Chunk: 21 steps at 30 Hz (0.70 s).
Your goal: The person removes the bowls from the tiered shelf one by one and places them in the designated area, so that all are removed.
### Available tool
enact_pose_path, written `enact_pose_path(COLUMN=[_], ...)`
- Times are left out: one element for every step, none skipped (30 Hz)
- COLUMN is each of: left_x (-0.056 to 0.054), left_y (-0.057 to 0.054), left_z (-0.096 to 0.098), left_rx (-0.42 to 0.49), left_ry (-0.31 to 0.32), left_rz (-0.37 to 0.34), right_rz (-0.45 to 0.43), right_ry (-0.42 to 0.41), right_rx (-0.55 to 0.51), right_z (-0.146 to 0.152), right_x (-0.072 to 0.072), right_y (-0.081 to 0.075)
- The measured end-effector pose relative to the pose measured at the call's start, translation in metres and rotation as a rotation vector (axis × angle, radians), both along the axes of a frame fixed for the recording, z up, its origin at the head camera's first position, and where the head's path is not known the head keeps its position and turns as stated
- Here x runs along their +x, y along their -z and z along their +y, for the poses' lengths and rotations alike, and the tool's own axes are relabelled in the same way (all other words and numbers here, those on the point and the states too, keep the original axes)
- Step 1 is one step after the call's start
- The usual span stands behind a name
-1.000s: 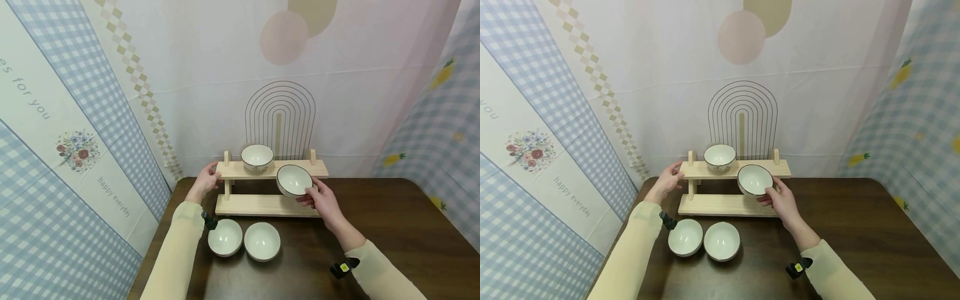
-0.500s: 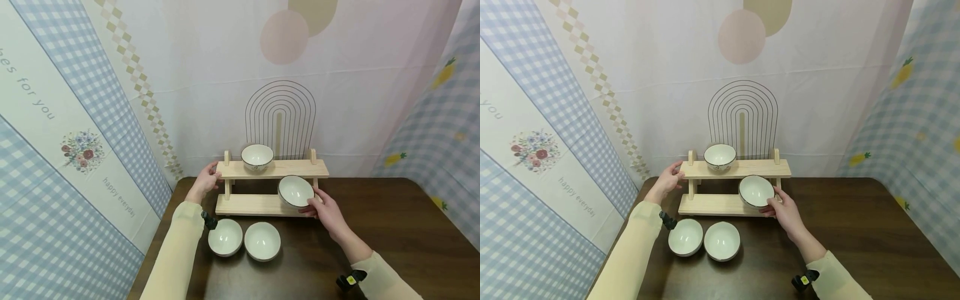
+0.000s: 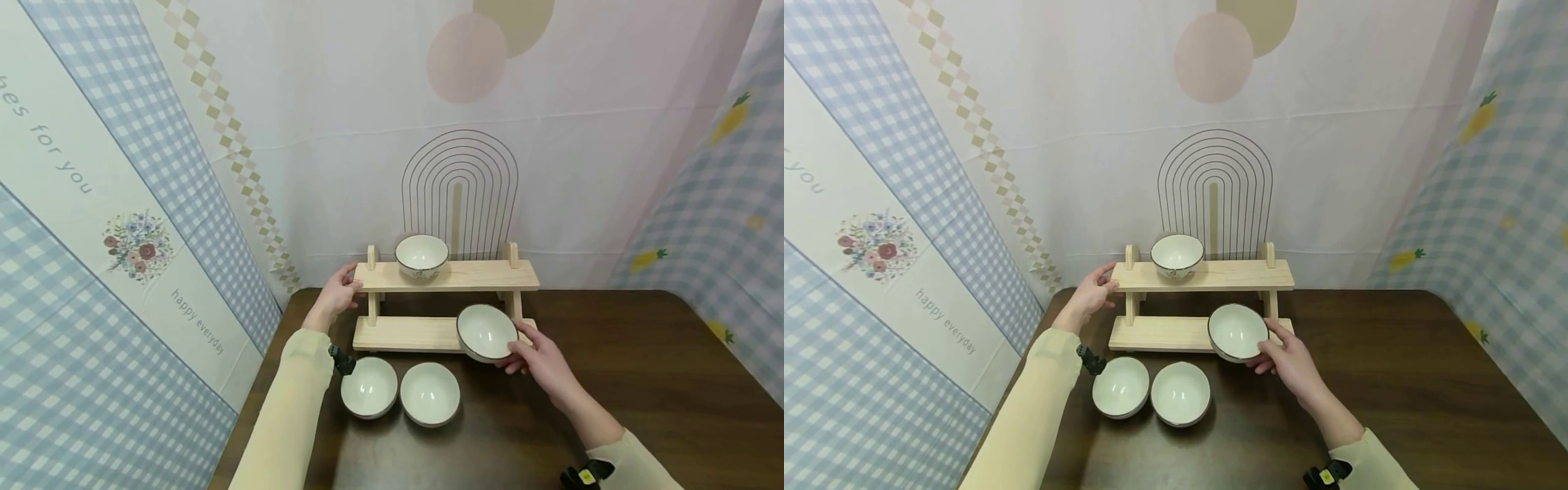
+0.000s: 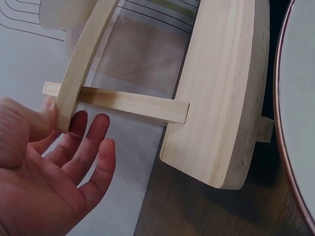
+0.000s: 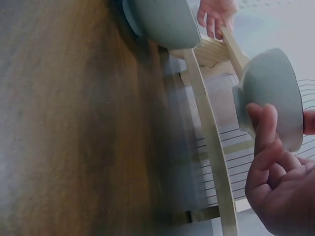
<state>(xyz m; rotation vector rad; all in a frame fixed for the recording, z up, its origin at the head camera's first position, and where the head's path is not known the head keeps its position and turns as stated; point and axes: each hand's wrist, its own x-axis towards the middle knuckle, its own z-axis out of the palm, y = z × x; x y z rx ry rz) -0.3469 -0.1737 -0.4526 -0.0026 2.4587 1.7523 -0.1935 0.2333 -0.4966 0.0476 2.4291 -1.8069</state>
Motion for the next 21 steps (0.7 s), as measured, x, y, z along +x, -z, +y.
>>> enact_pose_path(left_x=[0.000, 0.000, -0.001, -0.001, -0.001, -0.002, -0.002, -0.002, -0.002, -0.002, -0.003, -0.003, -0.004, -0.004, -0.004, -0.004, -0.005, -0.005, -0.005, -0.006, -0.006], left_y=[0.000, 0.001, 0.001, 0.001, 0.001, 0.001, 0.000, 0.000, 0.000, -0.001, 0.000, 0.000, 0.000, 0.000, 0.000, 0.000, 0.001, 0.000, 0.000, 0.000, 0.000], left_z=[0.000, 0.000, 0.000, -0.001, -0.001, -0.001, 0.000, 0.001, 0.001, 0.002, 0.002, 0.003, 0.003, 0.004, 0.004, 0.005, 0.005, 0.006, 0.006, 0.007, 0.007], left_rx=[0.002, 0.003, 0.003, 0.003, 0.002, 0.002, 0.000, -0.001, -0.003, -0.004, -0.008, -0.010, -0.015, -0.016, -0.019, -0.017, -0.018, -0.016, -0.015, -0.013, -0.012], left_ry=[-0.001, -0.001, -0.001, -0.001, -0.001, -0.001, -0.004, -0.007, -0.011, -0.013, -0.015, -0.017, -0.017, -0.018, -0.019, -0.020, -0.021, -0.023, -0.026, -0.030, -0.034], left_rz=[-0.001, -0.003, -0.003, -0.002, -0.001, 0.000, 0.002, 0.003, 0.005, 0.006, 0.008, 0.011, 0.013, 0.015, 0.017, 0.016, 0.017, 0.017, 0.017, 0.017, 0.017], right_rz=[-0.005, -0.008, -0.010, -0.010, -0.012, -0.010, -0.009, -0.008, -0.010, -0.012, -0.014, -0.014, -0.015, -0.015, -0.013, -0.011, -0.007, -0.004, -0.004, -0.004, -0.005], right_ry=[-0.008, -0.019, -0.029, -0.040, -0.046, -0.054, -0.064, -0.075, -0.080, -0.087, -0.093, -0.104, -0.111, -0.121, -0.132, -0.146, -0.160, -0.176, -0.188, -0.202, -0.218], right_rx=[-0.002, -0.003, -0.003, -0.007, -0.010, -0.013, -0.018, -0.020, -0.025, -0.031, -0.038, -0.043, -0.047, -0.050, -0.056, -0.059, -0.060, -0.058, -0.055, -0.053, -0.050], right_z=[0.001, 0.001, 0.002, 0.002, 0.002, 0.003, 0.003, 0.004, 0.005, 0.007, 0.008, 0.009, 0.010, 0.012, 0.013, 0.015, 0.017, 0.018, 0.020, 0.022, 0.024], right_x=[0.001, 0.002, 0.004, 0.005, 0.006, 0.006, 0.005, 0.005, 0.004, 0.002, 0.001, 0.000, 0.000, -0.001, -0.002, -0.003, -0.004, -0.005, -0.006, -0.007, -0.008], right_y=[0.001, 0.002, 0.004, 0.005, 0.007, 0.008, 0.009, 0.010, 0.011, 0.013, 0.014, 0.014, 0.015, 0.015, 0.016, 0.016, 0.016, 0.017, 0.017, 0.018, 0.018])
